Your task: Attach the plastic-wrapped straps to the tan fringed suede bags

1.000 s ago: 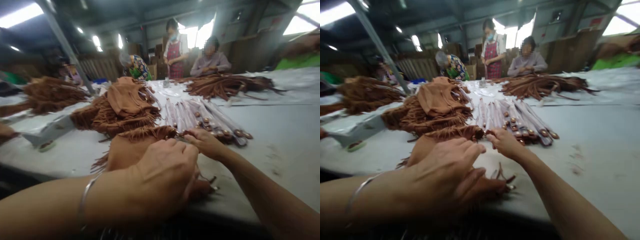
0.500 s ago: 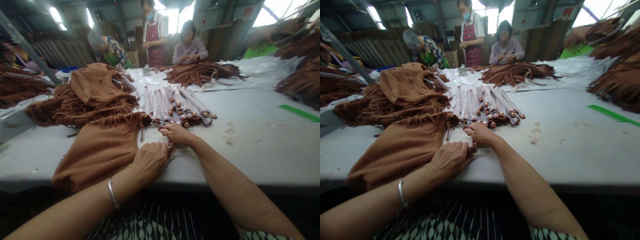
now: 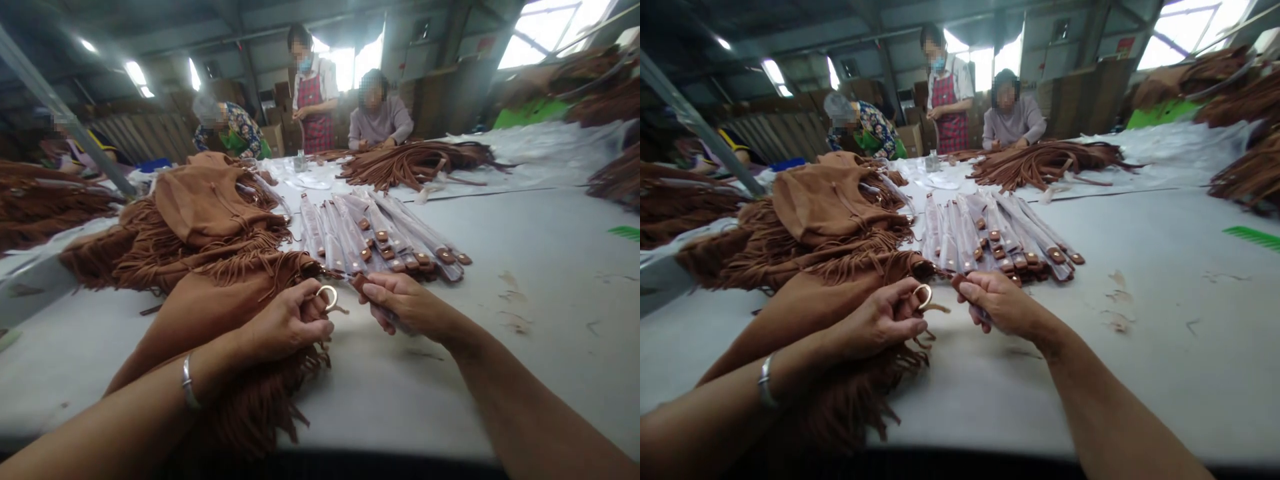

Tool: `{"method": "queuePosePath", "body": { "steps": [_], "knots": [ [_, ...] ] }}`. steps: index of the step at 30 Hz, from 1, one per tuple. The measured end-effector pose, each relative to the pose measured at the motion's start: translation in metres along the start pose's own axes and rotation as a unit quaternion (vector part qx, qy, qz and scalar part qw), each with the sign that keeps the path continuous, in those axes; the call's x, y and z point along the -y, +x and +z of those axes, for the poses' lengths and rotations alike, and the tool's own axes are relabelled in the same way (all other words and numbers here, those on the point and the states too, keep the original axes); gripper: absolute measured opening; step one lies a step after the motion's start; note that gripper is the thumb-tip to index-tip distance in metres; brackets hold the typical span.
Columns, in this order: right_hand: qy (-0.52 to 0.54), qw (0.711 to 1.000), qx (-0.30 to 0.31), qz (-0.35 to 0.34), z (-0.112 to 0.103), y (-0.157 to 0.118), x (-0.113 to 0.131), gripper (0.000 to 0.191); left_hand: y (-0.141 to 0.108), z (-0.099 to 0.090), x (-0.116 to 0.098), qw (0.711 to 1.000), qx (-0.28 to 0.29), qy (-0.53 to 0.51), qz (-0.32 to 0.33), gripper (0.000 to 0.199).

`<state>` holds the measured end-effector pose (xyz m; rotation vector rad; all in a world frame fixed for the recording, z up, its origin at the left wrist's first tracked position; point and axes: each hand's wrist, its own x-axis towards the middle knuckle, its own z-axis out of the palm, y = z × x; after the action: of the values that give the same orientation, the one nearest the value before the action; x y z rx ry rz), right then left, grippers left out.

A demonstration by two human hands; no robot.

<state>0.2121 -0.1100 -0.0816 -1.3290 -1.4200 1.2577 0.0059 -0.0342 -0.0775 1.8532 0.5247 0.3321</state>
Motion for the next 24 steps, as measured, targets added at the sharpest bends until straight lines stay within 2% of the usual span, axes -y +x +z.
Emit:
{"method": "queuePosePath", "body": {
  "steps": [5, 12, 16, 19, 24],
  "knots": [
    [0.061, 0.997, -0.009, 0.041, 0.003, 0.004, 0.001, 0.036, 0.006, 0.002, 0.012, 0.999, 0.021, 0.039, -0.016, 0.011],
    [0.124, 0.987, -0.012, 0.098, 0.01, 0.008, -0.006, 0.034, 0.011, 0.007, 0.022, 0.995, 0.029, 0.101, -0.001, 0.012],
    [0.148, 0.981, 0.016, 0.122, 0.016, 0.01, -0.012, 0.037, 0.01, 0.008, 0.022, 0.995, 0.025, 0.098, 0.003, 0.011],
    [0.162, 0.98, 0.016, 0.117, 0.019, 0.01, -0.01, 0.037, 0.009, 0.008, 0.02, 0.996, 0.012, 0.093, -0.003, 0.013],
    [0.187, 0.98, -0.025, 0.068, 0.035, 0.01, -0.006, 0.03, 0.011, 0.005, 0.017, 0.998, -0.024, 0.055, -0.017, 0.011]
  ]
}}
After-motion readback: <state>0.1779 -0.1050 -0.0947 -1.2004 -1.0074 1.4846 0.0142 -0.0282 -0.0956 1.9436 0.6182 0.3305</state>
